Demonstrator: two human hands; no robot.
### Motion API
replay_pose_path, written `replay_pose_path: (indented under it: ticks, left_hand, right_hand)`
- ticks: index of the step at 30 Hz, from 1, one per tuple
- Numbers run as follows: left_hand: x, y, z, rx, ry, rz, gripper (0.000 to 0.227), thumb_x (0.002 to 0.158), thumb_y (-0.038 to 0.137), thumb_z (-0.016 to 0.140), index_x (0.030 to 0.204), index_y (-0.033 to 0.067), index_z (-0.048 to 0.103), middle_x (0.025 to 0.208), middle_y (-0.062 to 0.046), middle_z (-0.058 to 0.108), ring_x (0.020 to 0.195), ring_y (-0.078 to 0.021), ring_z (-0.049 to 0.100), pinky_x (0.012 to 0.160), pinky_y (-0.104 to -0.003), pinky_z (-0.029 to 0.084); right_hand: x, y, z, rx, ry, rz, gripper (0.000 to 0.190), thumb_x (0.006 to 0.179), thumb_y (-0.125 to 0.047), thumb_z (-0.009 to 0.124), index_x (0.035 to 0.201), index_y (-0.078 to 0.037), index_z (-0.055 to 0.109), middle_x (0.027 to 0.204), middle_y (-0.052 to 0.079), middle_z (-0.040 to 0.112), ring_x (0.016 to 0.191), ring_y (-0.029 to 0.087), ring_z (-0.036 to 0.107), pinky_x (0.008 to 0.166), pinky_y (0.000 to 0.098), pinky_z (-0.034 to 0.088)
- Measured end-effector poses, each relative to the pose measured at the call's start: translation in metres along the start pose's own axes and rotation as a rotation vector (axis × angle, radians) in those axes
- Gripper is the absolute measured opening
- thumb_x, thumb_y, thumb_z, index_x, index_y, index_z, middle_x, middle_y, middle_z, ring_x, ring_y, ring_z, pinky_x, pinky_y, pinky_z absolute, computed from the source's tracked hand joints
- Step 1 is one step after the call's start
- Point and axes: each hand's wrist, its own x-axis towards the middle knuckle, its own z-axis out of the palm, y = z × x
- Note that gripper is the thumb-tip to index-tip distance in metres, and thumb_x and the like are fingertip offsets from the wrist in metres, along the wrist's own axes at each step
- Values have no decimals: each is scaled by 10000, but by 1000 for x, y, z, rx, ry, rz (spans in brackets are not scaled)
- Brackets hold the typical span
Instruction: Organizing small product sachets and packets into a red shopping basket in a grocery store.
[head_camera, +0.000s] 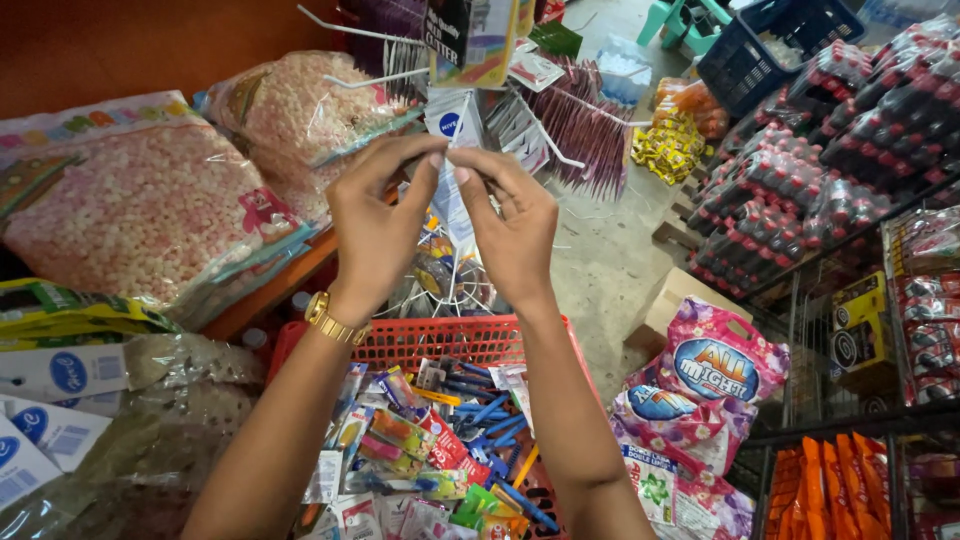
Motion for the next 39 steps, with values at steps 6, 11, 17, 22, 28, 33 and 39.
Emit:
replay_pose_path:
  ticks: [6,11,17,22,28,33,39]
  left_hand:
    - [4,-18,5,76,-32,132,176,1008,34,705,1181,31,743,1086,-87,745,885,-114,677,788,-257,538]
    - [19,-36,17,102,-75,80,324,929,-40,666,1231,60,729,1107,-98,731,766,-161,624,670,-272,507]
    - [33,-74,33,222,-91,139,477,854,-110,669,1291,72,723,1128,-141,629,889,-192,654,762,-303,557]
    - [13,-87,21,301,-91,124,428,871,-113,669,1250,74,734,1201,-178,579,938,-250,672,805,-335,563]
    - [-70,-111,-5,329,-178,17,304,951,-69,688,1226,53,733,1121,-185,652,939,-321,671,827,-389,538]
    - [-133,-126,-13,249,-515,-178,233,895,-8,666,1097,57,762,987,-174,731,819,-322,705,738,-407,554]
    - [-192,-169,-21,469,-877,-303,156,882,92,670,982,76,787,880,-216,714,839,-408,692,767,-510,538]
  right_hand:
    - [-1,5,-5,-49,0,8,239,1047,-38,645,1275,25,682,1256,101,702,1173,141,656,1049,292,528]
    - [6,18,-10,-554,-21,-102,437,953,-48,703,1385,-57,634,1283,168,710,1186,284,701,1053,366,523]
    - [13,31,-11,-641,-98,52,607,938,-63,658,1513,-123,472,1382,200,661,962,340,768,796,397,602]
    - [-4,48,-27,-752,-173,146,614,959,-132,706,1529,-174,484,999,134,772,724,303,743,671,399,576]
    - [-46,67,-55,-578,-668,289,346,978,-159,675,1321,-130,643,943,102,775,714,282,712,672,393,559]
    - [-73,104,-57,-592,-1240,294,267,944,-264,695,1115,-60,717,884,191,719,774,389,698,680,465,532]
    - [-148,136,-59,-1067,-1395,532,343,1017,-307,567,876,-33,717,843,233,700,797,444,678,749,544,525]
